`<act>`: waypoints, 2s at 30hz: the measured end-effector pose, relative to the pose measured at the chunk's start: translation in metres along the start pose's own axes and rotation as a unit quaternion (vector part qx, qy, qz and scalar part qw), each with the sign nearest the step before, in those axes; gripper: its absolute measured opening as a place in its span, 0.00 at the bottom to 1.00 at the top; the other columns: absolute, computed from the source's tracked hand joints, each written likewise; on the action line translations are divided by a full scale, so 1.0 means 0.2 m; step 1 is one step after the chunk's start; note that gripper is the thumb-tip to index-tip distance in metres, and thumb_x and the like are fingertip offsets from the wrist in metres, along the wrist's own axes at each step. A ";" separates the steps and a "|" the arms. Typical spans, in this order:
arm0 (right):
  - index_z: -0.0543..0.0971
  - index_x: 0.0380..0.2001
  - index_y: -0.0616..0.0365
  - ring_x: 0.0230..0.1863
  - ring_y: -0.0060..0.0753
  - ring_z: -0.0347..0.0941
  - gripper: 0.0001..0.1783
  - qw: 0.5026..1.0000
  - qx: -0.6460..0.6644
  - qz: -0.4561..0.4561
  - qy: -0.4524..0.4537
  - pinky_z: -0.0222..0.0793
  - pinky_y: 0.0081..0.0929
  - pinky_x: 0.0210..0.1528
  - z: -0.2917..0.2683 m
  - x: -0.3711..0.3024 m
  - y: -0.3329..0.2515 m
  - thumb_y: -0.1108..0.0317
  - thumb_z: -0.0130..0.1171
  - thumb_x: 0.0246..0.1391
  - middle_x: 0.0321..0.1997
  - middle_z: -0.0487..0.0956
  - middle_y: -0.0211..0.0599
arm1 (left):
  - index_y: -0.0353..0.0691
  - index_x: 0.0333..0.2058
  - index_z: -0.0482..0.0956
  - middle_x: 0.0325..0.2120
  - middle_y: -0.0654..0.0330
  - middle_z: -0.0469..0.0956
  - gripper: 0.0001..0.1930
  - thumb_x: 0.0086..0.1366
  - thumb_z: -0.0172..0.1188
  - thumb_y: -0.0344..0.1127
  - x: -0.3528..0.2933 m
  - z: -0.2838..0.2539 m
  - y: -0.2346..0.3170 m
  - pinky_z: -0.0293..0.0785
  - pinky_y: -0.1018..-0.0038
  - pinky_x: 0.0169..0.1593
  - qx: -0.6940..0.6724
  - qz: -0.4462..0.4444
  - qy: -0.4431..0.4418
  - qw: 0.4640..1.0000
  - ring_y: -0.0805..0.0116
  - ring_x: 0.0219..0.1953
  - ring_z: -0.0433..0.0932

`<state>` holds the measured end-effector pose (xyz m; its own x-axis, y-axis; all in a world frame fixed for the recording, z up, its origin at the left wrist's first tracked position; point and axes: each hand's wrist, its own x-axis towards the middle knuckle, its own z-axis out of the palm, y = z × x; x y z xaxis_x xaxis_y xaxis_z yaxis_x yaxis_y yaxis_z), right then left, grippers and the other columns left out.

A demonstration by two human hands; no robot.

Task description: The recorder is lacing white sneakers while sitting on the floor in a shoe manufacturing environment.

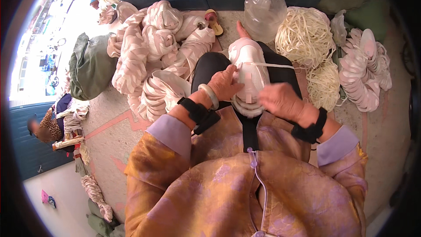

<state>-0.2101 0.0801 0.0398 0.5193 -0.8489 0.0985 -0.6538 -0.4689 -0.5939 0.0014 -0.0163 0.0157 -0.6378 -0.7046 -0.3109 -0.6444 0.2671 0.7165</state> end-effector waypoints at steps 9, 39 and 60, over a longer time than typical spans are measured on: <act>0.73 0.38 0.53 0.33 0.52 0.74 0.20 0.986 0.009 0.033 -0.162 0.70 0.43 0.34 0.16 -0.05 -0.03 0.67 0.63 0.37 0.27 0.77 0.47 | 0.34 0.52 0.57 0.23 0.48 0.76 0.33 0.50 0.61 0.39 -0.05 0.07 -0.04 0.75 0.68 0.27 -0.009 -0.028 -0.010 1.000 0.57 0.25 0.79; 0.73 0.30 0.59 0.30 0.15 0.63 0.09 0.868 0.383 0.300 0.100 0.63 0.15 0.35 0.08 0.20 0.31 0.69 0.61 0.46 0.28 0.71 0.23 | 0.38 0.29 0.75 0.19 0.62 0.71 0.09 0.46 0.62 0.27 0.14 0.09 0.02 0.70 0.76 0.29 -0.045 0.042 0.163 0.985 0.71 0.22 0.73; 0.72 0.25 0.55 0.34 0.38 0.68 0.15 0.978 0.135 0.133 0.083 0.64 0.31 0.40 0.08 0.17 0.43 0.58 0.64 0.40 0.29 0.71 0.33 | 0.40 0.27 0.73 0.17 0.69 0.69 0.01 0.57 0.55 0.28 0.22 0.08 -0.05 0.63 0.83 0.22 -0.234 0.008 0.050 0.971 0.83 0.19 0.66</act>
<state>-0.2408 0.0150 -0.0206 0.2393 -0.9706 0.0270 -0.5725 -0.1635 -0.8034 -0.0263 -0.0394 -0.0146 -0.5864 -0.7699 -0.2517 -0.3578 -0.0326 0.9332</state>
